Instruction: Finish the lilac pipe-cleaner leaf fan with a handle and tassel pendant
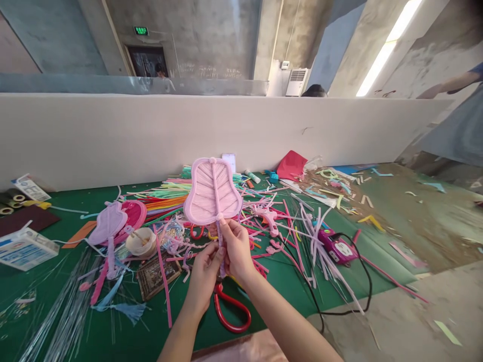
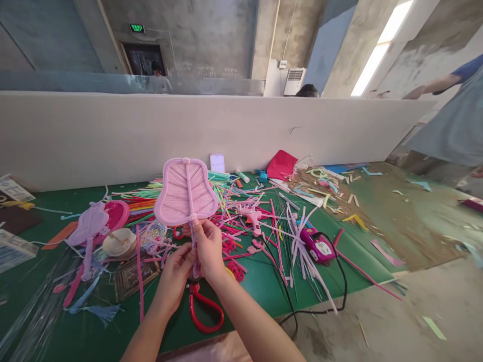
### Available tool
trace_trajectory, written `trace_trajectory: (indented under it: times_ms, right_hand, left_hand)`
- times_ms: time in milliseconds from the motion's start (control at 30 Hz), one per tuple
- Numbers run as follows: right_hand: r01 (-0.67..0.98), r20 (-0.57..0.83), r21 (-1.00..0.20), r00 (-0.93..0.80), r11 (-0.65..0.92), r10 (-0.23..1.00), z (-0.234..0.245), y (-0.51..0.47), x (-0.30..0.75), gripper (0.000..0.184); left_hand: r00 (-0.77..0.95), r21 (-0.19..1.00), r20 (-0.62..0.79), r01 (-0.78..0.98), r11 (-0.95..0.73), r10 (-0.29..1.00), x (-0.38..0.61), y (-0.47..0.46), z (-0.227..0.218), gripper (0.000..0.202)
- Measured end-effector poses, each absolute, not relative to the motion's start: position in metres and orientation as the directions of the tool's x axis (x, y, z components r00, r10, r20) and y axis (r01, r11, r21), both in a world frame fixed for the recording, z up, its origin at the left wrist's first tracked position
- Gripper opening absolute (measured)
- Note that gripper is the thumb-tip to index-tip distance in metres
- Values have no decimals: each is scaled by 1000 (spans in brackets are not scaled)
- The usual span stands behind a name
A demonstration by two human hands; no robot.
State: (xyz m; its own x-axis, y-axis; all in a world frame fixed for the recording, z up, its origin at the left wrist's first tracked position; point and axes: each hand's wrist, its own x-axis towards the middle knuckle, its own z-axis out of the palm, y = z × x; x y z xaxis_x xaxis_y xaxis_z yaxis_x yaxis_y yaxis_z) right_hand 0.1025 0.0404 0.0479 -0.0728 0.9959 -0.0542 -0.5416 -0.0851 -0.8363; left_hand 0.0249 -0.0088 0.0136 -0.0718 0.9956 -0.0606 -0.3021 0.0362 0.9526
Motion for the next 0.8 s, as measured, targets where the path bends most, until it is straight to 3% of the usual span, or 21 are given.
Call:
trace_trajectory:
  times_ms: [233, 600, 733, 800]
  right_hand:
    - [-497, -114, -826, -318, -267, 941, 48, 46, 107, 44]
    - [-587, -75, -751, -377, -301, 923, 64, 79, 106, 32]
    - [-585, -65, -753, -390, -302, 919, 65, 77, 102, 30]
    - [-580, -71, -755, -393, -307, 917, 66, 78, 103, 29]
  left_hand:
    - [-18, 931, -96, -355, 83, 995, 24, -5, 20, 34]
    - [75, 951, -190, -233, 203, 979, 2, -25, 15, 38]
    - [41, 973, -187, -131, 191, 982, -7, -20, 20, 37]
    - [-65, 987, -140, -95, 134, 988, -17, -34, 31, 34]
